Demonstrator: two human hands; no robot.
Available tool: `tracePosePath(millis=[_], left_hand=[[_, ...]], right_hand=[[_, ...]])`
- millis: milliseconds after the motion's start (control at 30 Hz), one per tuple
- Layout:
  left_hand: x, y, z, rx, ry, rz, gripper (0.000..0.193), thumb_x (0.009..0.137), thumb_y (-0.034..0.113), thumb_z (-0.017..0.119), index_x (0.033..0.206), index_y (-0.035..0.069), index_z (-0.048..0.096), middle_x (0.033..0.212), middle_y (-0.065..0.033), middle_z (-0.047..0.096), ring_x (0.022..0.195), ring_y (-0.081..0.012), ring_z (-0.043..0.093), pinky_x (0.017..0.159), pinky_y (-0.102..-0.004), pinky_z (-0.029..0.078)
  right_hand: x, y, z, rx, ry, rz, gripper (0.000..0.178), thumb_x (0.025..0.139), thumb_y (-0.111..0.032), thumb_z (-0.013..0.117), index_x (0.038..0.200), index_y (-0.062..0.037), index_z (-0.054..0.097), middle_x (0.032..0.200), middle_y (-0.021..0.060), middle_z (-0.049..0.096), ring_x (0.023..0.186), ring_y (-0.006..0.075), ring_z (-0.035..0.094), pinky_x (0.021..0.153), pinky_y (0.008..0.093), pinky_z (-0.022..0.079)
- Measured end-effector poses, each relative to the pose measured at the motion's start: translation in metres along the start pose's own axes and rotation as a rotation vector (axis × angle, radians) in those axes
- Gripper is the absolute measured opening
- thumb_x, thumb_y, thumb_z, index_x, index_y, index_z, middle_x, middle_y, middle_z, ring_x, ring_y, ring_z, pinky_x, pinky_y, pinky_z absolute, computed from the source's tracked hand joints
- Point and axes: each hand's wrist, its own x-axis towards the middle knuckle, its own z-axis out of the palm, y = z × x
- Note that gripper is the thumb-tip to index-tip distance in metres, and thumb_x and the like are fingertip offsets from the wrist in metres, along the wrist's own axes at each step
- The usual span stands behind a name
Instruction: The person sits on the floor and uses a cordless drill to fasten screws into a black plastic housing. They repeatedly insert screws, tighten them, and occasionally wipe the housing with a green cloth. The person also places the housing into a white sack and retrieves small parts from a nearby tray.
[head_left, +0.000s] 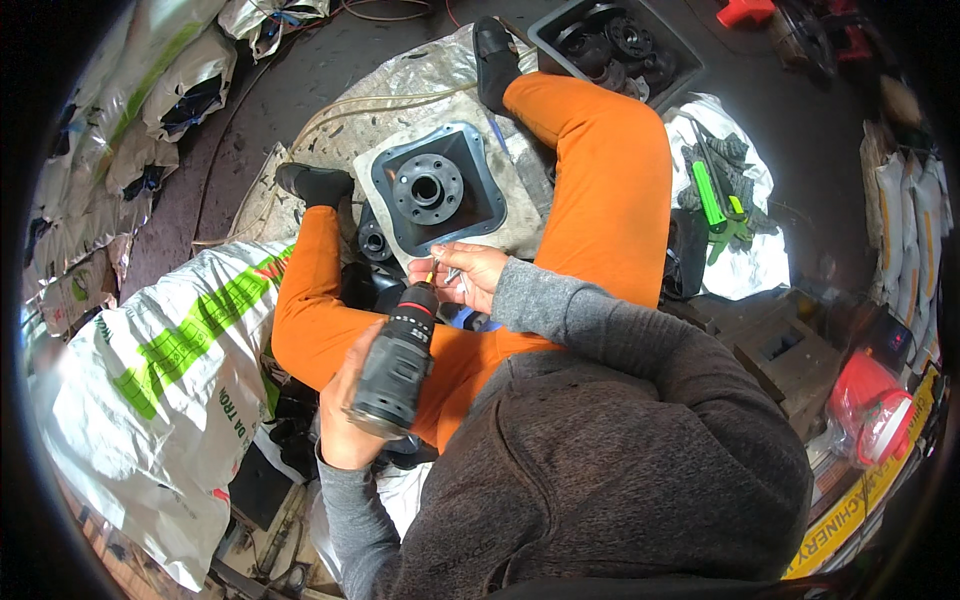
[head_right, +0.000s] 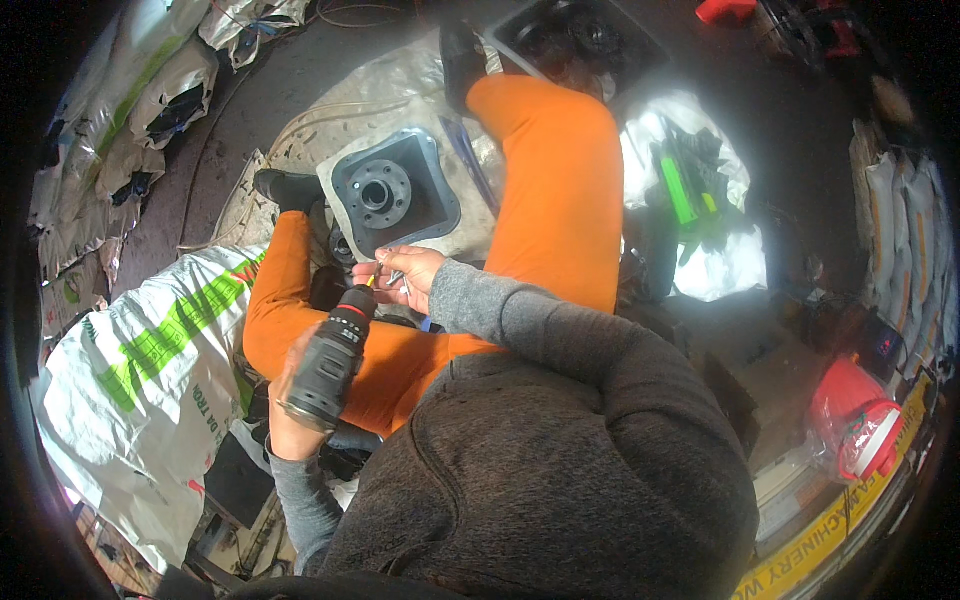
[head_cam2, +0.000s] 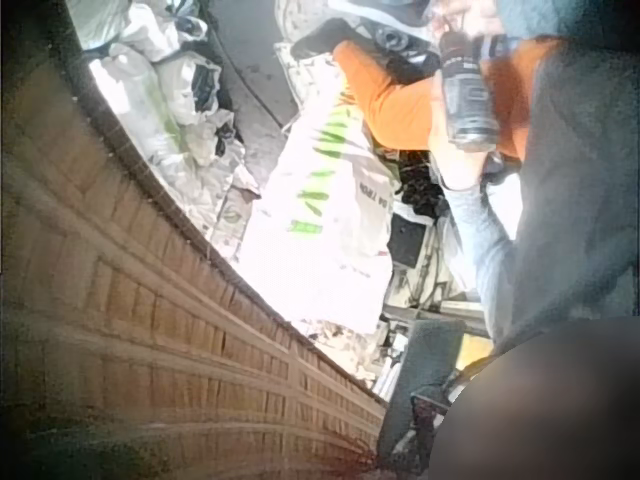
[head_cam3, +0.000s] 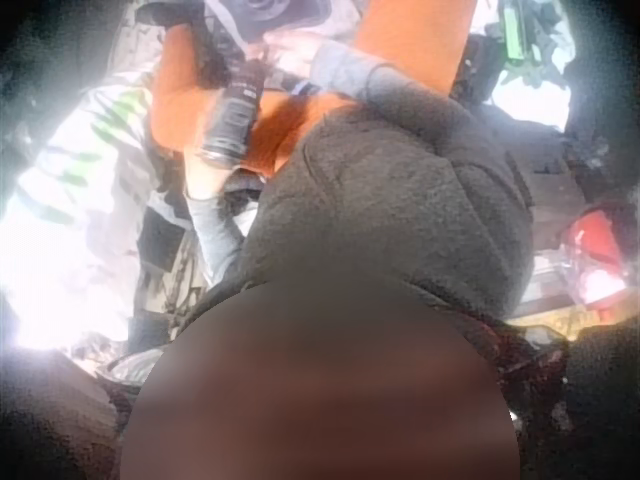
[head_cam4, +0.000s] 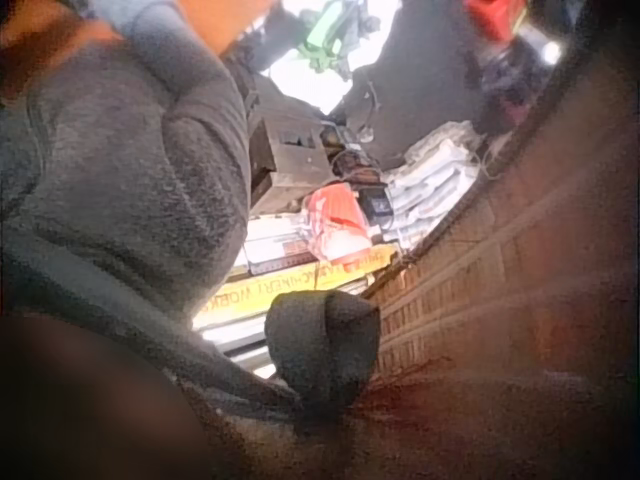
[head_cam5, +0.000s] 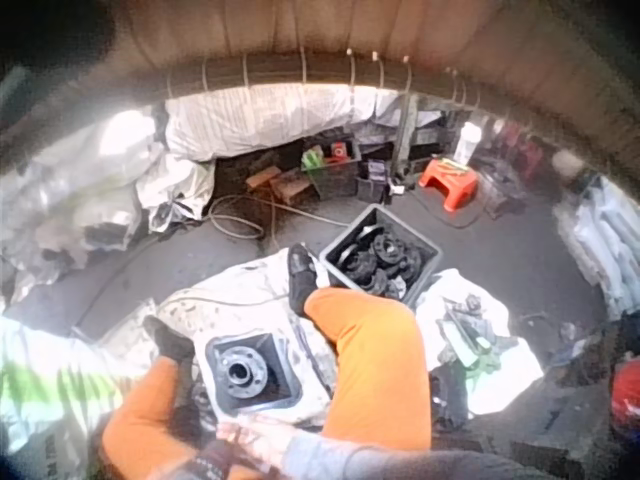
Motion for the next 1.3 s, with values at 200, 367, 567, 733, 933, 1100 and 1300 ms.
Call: tracePosePath(millis=[200, 367, 567, 733, 933, 1100, 1300], left_hand=[[0.019, -0.010, -0.013, 0.232, -0.003, 0.213, 0.057, 0.070, 0.007, 0.073, 0.123, 0.004, 0.054, 0.103, -0.0141, 0.067, 0.096, -0.0268, 0.066, 0.083, -0.0340, 0.051], [0.047, -0.020, -0.025, 0.096, 0.011, 0.161, 0.037, 0.076, 0.007, 0.070, 0.110, -0.001, 0.060, 0.103, -0.0140, 0.066, 0.095, -0.0269, 0.064, 0.086, -0.0352, 0.049], [0.077, -0.011, -0.033, 0.149, -0.118, 0.053, 0.033, 0.076, 0.001, 0.068, 0.108, 0.000, 0.062, 0.099, -0.0100, 0.066, 0.089, -0.0221, 0.063, 0.081, -0.0337, 0.049], [0.100, -0.002, -0.036, 0.157, -0.172, 0.125, 0.033, 0.075, 0.001, 0.067, 0.108, -0.001, 0.062, 0.100, -0.0122, 0.066, 0.089, -0.0238, 0.063, 0.081, -0.0335, 0.049], [0.121, 0.013, -0.037, 0.224, -0.262, 0.099, 0.046, 0.069, -0.001, 0.066, 0.115, 0.002, 0.057, 0.104, -0.0146, 0.064, 0.096, -0.0299, 0.063, 0.084, -0.0344, 0.049], [0.133, 0.020, -0.034, 0.273, -0.340, 0.011, 0.046, 0.071, 0.002, 0.065, 0.116, 0.004, 0.056, 0.109, -0.0121, 0.060, 0.095, -0.0309, 0.063, 0.083, -0.0342, 0.049], [0.144, 0.022, -0.030, 0.320, -0.353, 0.039, 0.044, 0.073, 0.005, 0.067, 0.117, 0.004, 0.056, 0.113, -0.0122, 0.060, 0.095, -0.0296, 0.065, 0.082, -0.0347, 0.050]], right_hand=[[0.008, 0.006, -0.006, -0.049, 0.041, -0.065, 0.027, 0.099, -0.023, 0.047, 0.119, -0.0054, 0.051, 0.109, 0.0138, 0.062, 0.089, 0.0198, 0.064, 0.078, 0.0373, 0.056], [0.011, -0.013, -0.037, -0.184, 0.490, -0.249, 0.027, 0.096, -0.028, 0.055, 0.111, -0.0074, 0.062, 0.084, -0.0025, 0.058, 0.068, 0.0062, 0.053, 0.067, 0.0253, 0.051], [0.035, -0.033, -0.041, -0.300, 0.549, -0.516, 0.028, 0.090, -0.027, 0.065, 0.109, -0.0063, 0.063, 0.068, -0.0087, 0.050, 0.052, 0.0003, 0.039, 0.054, 0.0198, 0.043], [0.045, -0.033, -0.032, -0.359, 0.536, -0.491, 0.035, 0.085, -0.029, 0.071, 0.106, -0.0018, 0.061, 0.087, 0.0008, 0.061, 0.061, 0.0042, 0.047, 0.055, 0.0197, 0.044], [0.050, -0.032, -0.032, -0.382, 0.560, -0.444, 0.031, 0.086, -0.027, 0.070, 0.102, -0.0016, 0.062, 0.088, 0.0020, 0.062, 0.069, 0.0050, 0.052, 0.055, 0.0198, 0.044], [0.053, -0.031, -0.033, -0.354, 0.499, -0.457, 0.038, 0.085, -0.030, 0.070, 0.103, 0.0030, 0.061, 0.090, 0.0050, 0.063, 0.069, 0.0082, 0.055, 0.057, 0.0225, 0.047], [0.051, -0.033, -0.031, -0.388, 0.474, -0.439, 0.025, 0.087, -0.026, 0.066, 0.092, -0.0019, 0.062, 0.081, 0.0003, 0.060, 0.065, 0.0063, 0.052, 0.056, 0.0214, 0.044]])
